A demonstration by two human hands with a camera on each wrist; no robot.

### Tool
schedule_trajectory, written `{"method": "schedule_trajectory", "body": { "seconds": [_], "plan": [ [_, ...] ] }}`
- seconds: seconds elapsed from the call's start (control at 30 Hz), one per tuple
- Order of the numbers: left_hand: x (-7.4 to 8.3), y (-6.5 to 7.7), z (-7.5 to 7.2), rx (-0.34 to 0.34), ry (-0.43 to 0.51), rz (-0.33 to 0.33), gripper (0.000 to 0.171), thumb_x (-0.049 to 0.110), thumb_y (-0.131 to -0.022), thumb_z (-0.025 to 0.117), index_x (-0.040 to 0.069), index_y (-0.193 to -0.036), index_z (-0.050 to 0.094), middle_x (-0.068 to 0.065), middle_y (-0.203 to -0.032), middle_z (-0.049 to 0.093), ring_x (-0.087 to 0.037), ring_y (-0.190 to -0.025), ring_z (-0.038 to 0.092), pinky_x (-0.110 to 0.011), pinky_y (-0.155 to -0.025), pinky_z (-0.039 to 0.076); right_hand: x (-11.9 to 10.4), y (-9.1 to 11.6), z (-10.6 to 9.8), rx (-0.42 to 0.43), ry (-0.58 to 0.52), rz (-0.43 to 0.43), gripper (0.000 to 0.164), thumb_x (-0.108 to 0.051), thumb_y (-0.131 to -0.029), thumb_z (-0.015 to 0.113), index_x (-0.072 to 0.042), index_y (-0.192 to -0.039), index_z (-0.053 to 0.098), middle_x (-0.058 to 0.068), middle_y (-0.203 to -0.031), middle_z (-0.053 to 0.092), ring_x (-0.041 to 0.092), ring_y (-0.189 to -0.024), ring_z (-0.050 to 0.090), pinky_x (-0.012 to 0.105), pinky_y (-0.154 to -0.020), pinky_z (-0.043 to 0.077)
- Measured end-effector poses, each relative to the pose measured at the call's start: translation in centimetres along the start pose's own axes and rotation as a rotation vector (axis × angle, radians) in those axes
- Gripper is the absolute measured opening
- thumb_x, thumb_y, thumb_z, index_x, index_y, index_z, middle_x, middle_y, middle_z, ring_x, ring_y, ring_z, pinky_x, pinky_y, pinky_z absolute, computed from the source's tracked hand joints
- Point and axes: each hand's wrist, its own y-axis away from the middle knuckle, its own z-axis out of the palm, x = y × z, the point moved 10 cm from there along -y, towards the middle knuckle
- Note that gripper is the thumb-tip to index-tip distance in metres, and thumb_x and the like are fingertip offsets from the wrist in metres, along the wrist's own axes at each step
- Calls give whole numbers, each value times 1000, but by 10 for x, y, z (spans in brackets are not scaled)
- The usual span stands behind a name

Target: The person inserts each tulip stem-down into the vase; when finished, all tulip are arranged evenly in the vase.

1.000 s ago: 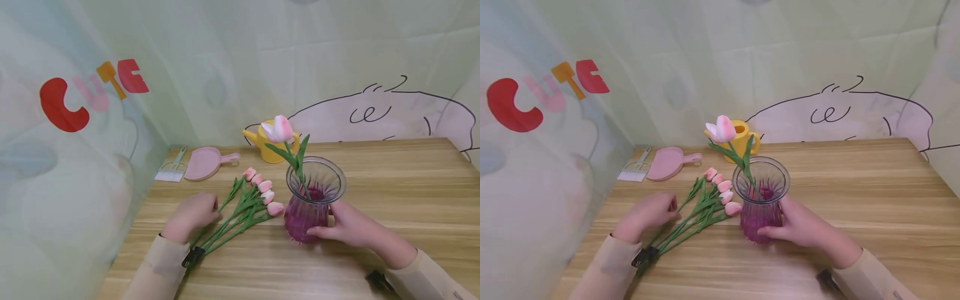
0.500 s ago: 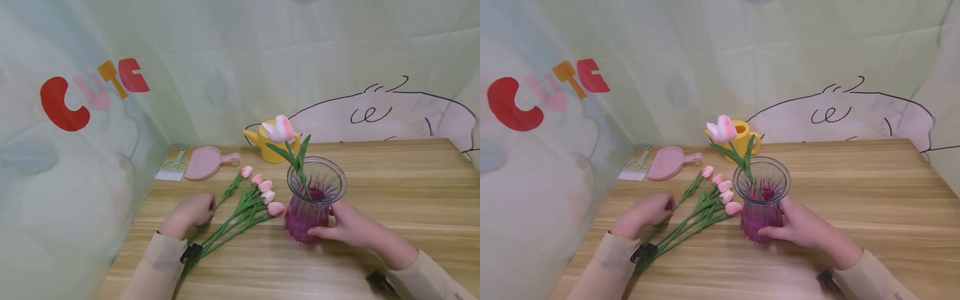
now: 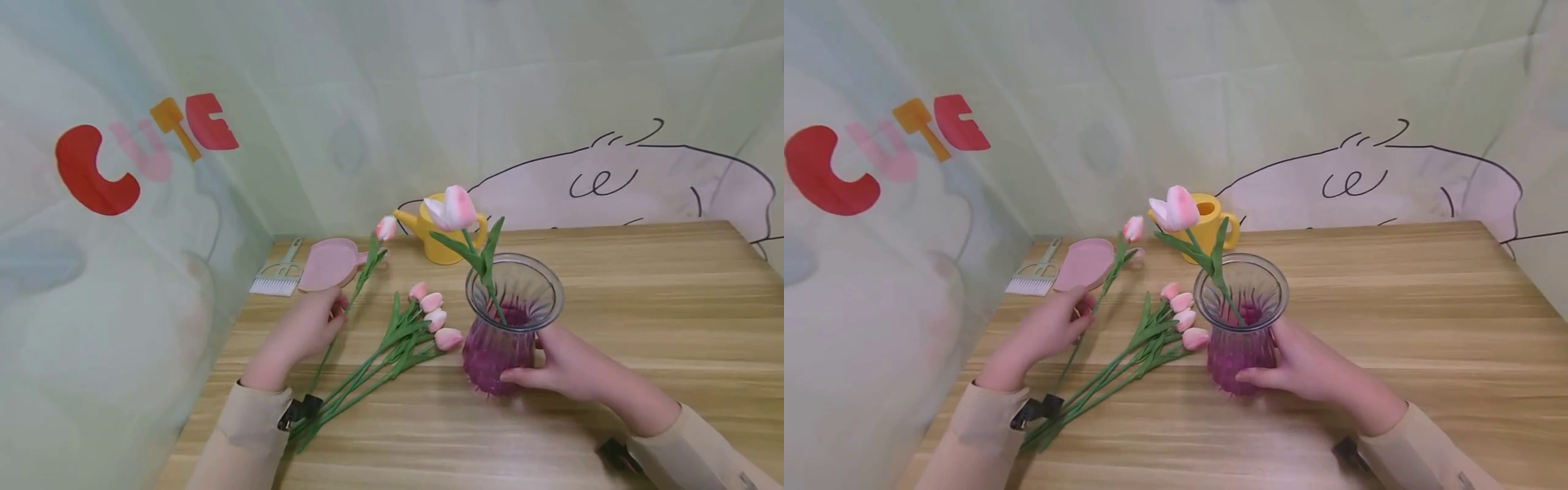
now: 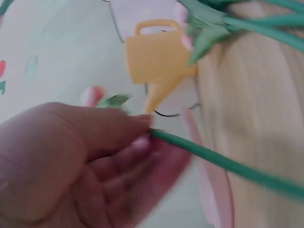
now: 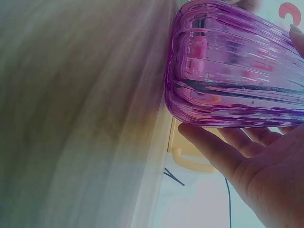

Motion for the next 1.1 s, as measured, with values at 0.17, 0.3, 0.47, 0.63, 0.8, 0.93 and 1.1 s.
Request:
{"method": "schedule_trajectory", "body": {
  "seconds": [0.17, 0.3, 0.47, 0.63, 0.8, 0.93, 1.1],
  "plan": [
    [31, 5, -37, 150, 257, 79, 10, 5, -98, 65, 6, -107, 62, -7, -91, 66, -16, -71, 65, -30, -58, 57, 1, -2, -1, 1, -7, 2, 89, -33, -82, 89, -22, -152, 35, 6, -149, 53, 31, -138, 53, 52, -102, 54],
    [67, 17, -60, 206, 507, 203, 13, -1, -97, 66, 5, -108, 62, -8, -93, 64, -18, -69, 65, -34, -57, 61, 3, -2, -1, 0, -8, 3, 88, -34, -82, 89, -23, -152, 36, 6, -149, 53, 31, -137, 53, 53, -101, 54],
    [112, 36, -98, 395, 789, 367, 20, -13, -92, 67, -5, -109, 59, -5, -98, 62, -18, -72, 65, -36, -56, 61, 3, -1, -1, 0, -5, 9, 88, -33, -81, 90, -22, -151, 36, 5, -148, 54, 30, -137, 53, 52, -101, 54],
    [142, 52, -125, 529, 1052, 488, 22, -19, -90, 63, -6, -107, 60, -5, -94, 68, -17, -73, 70, -37, -57, 62, 1, 0, -1, -1, -5, 9, 86, -34, -82, 89, -22, -150, 37, 6, -147, 55, 31, -136, 54, 52, -101, 55],
    [165, 56, -131, 568, 1237, 590, 20, -9, -93, 69, 4, -109, 65, -7, -93, 71, -19, -74, 72, -38, -61, 63, 2, 2, 1, -7, 3, 13, 82, -36, -85, 86, -20, -149, 38, 8, -145, 57, 33, -133, 57, 54, -100, 54],
    [179, 50, -126, 589, 1366, 650, 23, -9, -95, 66, 8, -110, 64, -5, -96, 69, -17, -75, 71, -36, -63, 63, 3, 2, 2, -15, 5, 25, 84, -37, -83, 87, -22, -149, 38, 4, -145, 58, 28, -132, 58, 50, -101, 55],
    [189, 44, -121, 641, 1403, 701, 20, -5, -96, 66, 10, -108, 60, -3, -96, 70, -18, -78, 73, -36, -65, 64, 4, 1, 2, -17, -3, 25, 85, -39, -82, 88, -24, -149, 38, 0, -145, 57, 24, -132, 58, 48, -102, 55]
  ]
}}
